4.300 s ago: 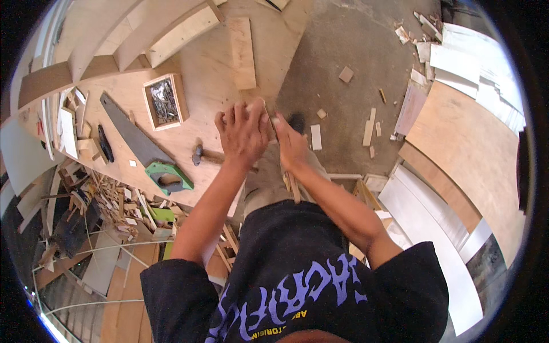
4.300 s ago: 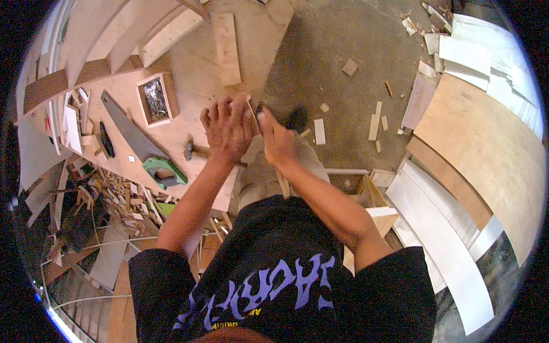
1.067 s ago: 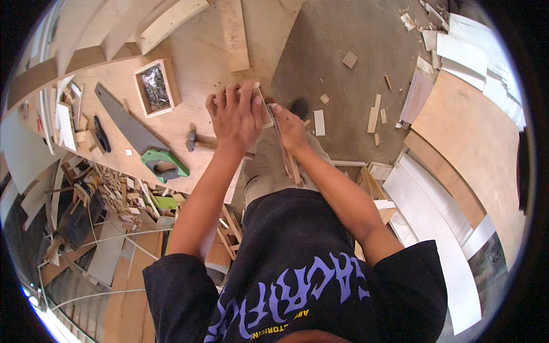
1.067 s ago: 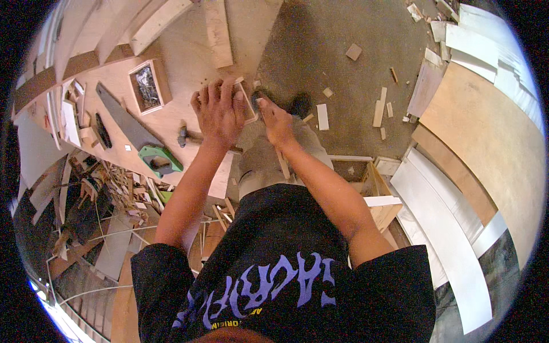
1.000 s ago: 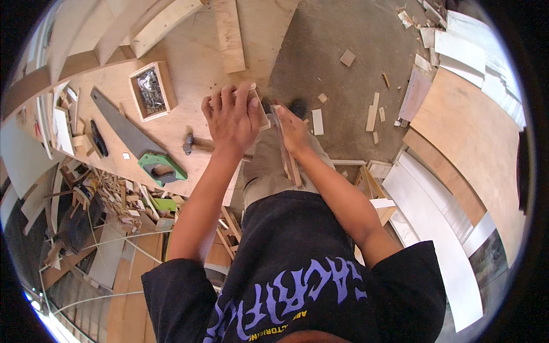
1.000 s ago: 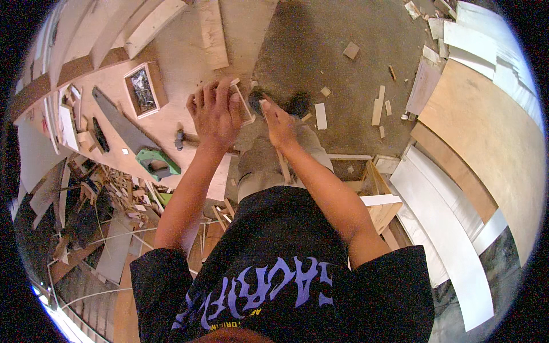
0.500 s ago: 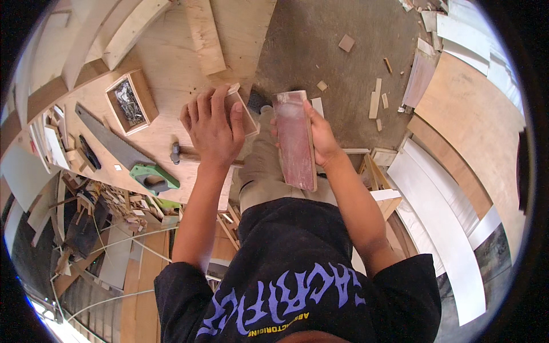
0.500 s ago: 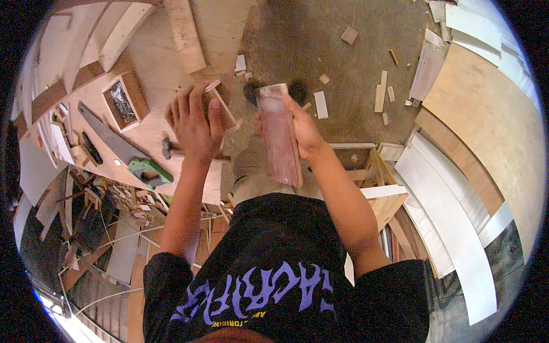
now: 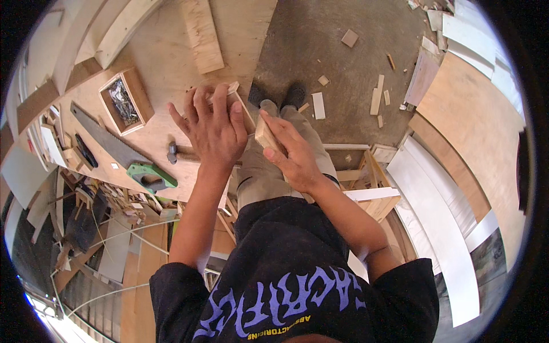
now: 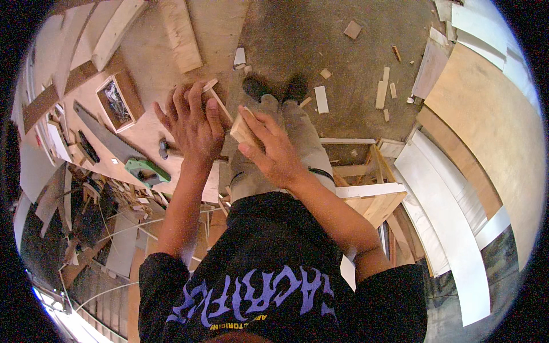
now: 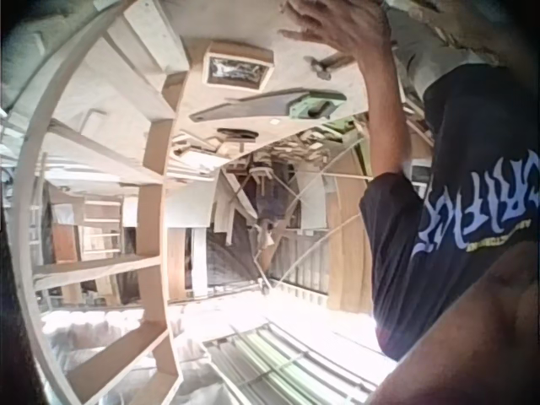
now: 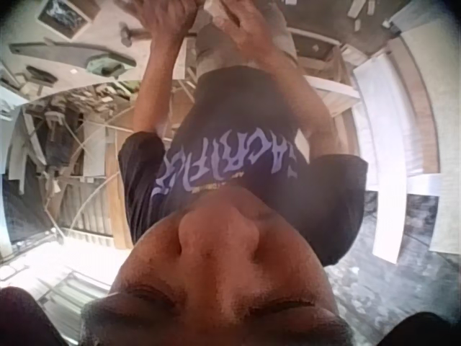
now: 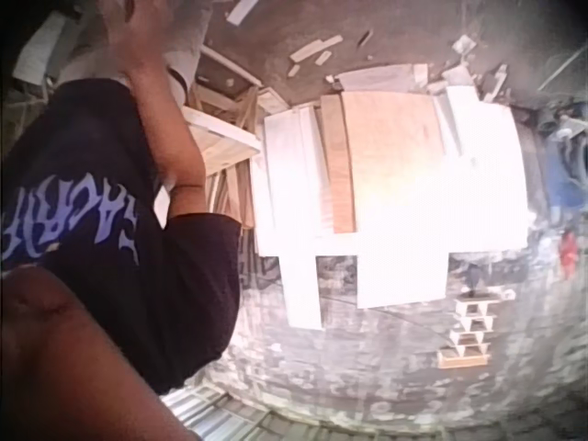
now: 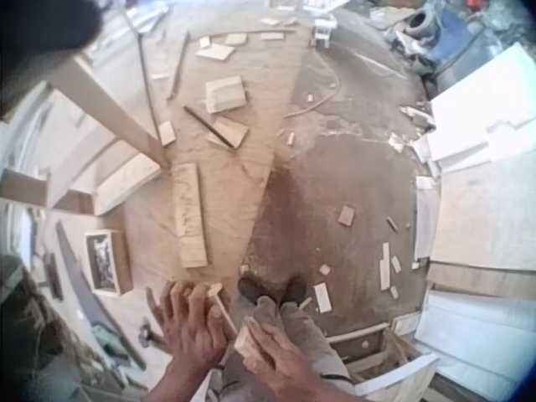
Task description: The person hammers a nail into a wooden board, aligns it with another board to form a joint, and marks the wood with a pencil. The person then uses sandpaper to smooth the surface of the assembled joint.
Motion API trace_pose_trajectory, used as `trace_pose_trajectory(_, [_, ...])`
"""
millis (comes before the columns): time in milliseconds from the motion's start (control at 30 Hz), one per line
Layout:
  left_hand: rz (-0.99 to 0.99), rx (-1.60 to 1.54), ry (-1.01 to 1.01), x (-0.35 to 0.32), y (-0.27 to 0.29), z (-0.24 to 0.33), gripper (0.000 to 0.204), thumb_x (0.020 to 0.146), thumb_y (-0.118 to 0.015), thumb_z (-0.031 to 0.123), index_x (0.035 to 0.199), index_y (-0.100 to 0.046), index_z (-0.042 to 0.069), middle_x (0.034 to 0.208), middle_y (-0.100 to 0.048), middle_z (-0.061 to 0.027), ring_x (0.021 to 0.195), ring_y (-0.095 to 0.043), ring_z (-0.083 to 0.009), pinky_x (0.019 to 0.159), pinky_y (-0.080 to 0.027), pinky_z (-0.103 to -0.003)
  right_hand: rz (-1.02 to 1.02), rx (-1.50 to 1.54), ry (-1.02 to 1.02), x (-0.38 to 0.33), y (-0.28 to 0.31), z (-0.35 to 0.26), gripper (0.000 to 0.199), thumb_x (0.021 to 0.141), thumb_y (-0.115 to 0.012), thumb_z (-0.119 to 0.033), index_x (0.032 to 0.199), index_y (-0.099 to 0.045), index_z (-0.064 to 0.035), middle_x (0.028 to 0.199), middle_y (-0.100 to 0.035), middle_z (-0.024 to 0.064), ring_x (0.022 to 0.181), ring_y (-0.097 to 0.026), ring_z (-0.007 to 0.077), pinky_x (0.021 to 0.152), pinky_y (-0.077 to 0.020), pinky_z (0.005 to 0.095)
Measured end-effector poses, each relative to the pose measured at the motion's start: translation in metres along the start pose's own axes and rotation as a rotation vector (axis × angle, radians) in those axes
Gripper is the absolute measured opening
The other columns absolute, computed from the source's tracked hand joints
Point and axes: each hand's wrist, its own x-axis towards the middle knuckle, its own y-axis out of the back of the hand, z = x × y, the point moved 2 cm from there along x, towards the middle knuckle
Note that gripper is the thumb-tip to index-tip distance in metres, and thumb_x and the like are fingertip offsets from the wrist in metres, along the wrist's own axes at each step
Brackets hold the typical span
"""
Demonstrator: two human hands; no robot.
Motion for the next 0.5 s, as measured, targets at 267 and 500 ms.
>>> trace_pose_trajectory(267, [-0.029, -0.179, 0.021, 0.001, 0.000, -0.010, 0.067, 0.097, -0.064, 0.055, 0.148, -0.055, 0.011, 0.139, -0.056, -0.0139, 0.140, -0.047, -0.0340, 0.129, -0.004, -0.062, 0.147, 0.434, -0.166, 0.006, 0.010, 0.025, 0.067, 0.107, -0.054, -0.043, 0.165, -0.043, -0.0118, 0.152, -0.055, 0.0101, 0.118, -0.059, 0.0229, 0.105, -0.0465, 0.0369])
trace_pose_trajectory(500, [-0.235, -0.175, -0.114, -0.008, 0.031, -0.014, 0.121, 0.068, -0.092, 0.049, 0.166, -0.032, 0.010, 0.152, -0.049, -0.0132, 0.146, -0.043, -0.0340, 0.131, 0.001, -0.064, 0.342, 0.457, -0.064, 0.009, 0.032, 0.011, 0.067, 0.109, -0.054, -0.046, 0.166, -0.042, -0.0141, 0.145, -0.058, 0.0066, 0.111, -0.059, 0.0162, 0.094, -0.0486, 0.0311])
